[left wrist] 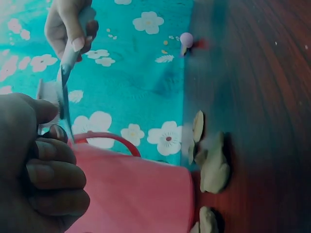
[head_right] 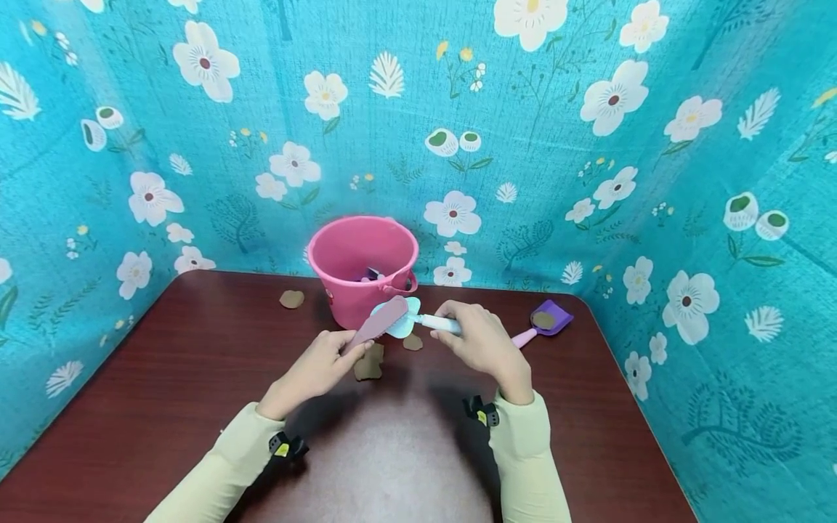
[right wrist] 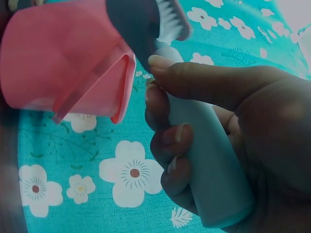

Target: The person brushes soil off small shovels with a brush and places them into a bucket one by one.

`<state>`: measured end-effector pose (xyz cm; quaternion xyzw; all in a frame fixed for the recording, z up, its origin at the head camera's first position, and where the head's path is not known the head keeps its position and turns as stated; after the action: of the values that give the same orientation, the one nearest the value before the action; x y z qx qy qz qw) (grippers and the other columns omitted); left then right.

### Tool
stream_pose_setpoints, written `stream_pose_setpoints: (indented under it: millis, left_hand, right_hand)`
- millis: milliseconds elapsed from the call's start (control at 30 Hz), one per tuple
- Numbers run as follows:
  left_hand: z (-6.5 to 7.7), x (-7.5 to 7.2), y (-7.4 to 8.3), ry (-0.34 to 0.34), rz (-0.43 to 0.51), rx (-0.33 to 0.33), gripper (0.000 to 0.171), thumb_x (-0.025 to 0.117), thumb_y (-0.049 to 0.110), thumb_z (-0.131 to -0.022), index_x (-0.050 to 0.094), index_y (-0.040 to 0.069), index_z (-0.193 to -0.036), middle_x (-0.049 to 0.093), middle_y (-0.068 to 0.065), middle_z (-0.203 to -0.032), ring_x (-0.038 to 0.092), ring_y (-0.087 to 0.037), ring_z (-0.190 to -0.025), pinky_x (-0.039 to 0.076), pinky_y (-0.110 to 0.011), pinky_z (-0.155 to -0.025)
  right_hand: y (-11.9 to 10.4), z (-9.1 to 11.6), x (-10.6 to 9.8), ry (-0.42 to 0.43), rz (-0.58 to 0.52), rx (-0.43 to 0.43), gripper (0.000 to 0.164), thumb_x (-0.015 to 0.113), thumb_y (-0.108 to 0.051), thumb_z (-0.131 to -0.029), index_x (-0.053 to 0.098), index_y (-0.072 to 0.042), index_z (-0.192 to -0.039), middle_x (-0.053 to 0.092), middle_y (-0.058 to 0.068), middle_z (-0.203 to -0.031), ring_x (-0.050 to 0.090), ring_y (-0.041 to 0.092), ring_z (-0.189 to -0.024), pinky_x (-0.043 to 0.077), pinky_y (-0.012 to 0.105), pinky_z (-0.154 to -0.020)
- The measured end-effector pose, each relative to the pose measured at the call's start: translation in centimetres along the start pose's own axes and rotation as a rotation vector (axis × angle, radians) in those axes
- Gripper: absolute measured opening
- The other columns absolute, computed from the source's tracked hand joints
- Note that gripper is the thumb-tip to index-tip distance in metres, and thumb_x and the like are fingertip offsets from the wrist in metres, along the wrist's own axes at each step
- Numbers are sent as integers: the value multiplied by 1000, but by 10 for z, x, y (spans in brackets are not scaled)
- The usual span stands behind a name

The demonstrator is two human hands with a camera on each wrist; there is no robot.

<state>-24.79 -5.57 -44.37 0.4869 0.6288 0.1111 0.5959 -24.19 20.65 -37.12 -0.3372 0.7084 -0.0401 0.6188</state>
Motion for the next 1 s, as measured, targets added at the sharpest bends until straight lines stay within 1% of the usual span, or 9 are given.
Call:
stream_pose_setpoints:
  millis: [67,233,367,500,567,667,833,900,1000]
  left_hand:
    - [-1,-1,-4,-10,-13,-16,28,64,33,-102,59,18,-79,43,7,-57,36,-4,-49,32,-22,-46]
    - [-2,-5,-13,-30,-37,-70,28,64,33,-101,59,17,-79,47,4,-58,38,-7,-47,36,-24,-45]
    - [-4,-10,-17,9,-79,-95,28,64,34,-101,61,15,-81,48,4,-59,40,-8,-48,38,-25,-46]
    - [-3,-15,-20,65,-84,-115,25,65,32,-101,63,14,-84,50,3,-58,43,-10,-48,41,-25,-46]
    - [-3,-16,-19,77,-60,-107,25,65,31,-101,64,12,-86,50,2,-57,42,-11,-47,40,-25,-45]
    - [-2,-13,-13,82,-26,-71,23,64,30,-101,65,11,-88,50,3,-58,40,-9,-46,38,-25,-44]
    - [-1,-1,-3,66,-6,-21,26,65,29,-101,61,14,-80,47,6,-56,38,-5,-47,35,-23,-44]
    - [-1,4,0,72,-18,-2,28,65,28,-101,59,16,-77,44,7,-55,36,-4,-47,33,-22,-45]
    - [-1,11,3,65,-11,16,26,65,28,-101,59,18,-77,44,9,-55,36,-3,-47,33,-22,-45]
  right_hand:
    - [2,-1,0,-9,8,7,18,80,-22,-89,69,-17,-102,65,-7,-83,57,14,-74,48,34,-67]
    - [5,-2,0,-34,12,44,19,80,-21,-89,71,-15,-103,67,-4,-86,58,16,-75,49,35,-68]
    - [8,-3,-2,-42,20,67,21,80,-21,-88,71,-13,-105,68,-1,-89,58,17,-76,49,36,-69]
    - [11,-3,-2,-48,23,89,22,80,-22,-89,71,-13,-106,68,-1,-89,58,18,-77,48,36,-69]
    - [11,-2,-1,-43,20,86,22,80,-22,-88,71,-13,-105,67,-1,-88,57,18,-77,48,36,-69]
    - [11,-3,0,-38,14,67,20,80,-20,-89,71,-12,-104,67,-1,-87,57,18,-76,48,36,-69]
    - [10,-6,6,-52,13,60,19,80,-20,-89,70,-12,-104,68,-1,-88,58,16,-76,49,36,-70]
    - [9,-7,9,-58,21,58,19,79,-21,-89,70,-13,-104,68,-1,-89,59,16,-76,49,36,-70]
    - [7,-9,12,-63,28,56,20,79,-21,-89,70,-13,-105,69,-1,-90,59,16,-77,51,37,-72]
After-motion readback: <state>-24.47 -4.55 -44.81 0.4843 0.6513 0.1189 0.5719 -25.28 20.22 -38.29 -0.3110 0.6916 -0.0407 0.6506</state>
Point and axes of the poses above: each hand's wrist, its own z-axis away from the middle knuckle, its own x-axis out of the palm, y = z × x, the point moved 4 cm from there along -z, towards the middle knuckle
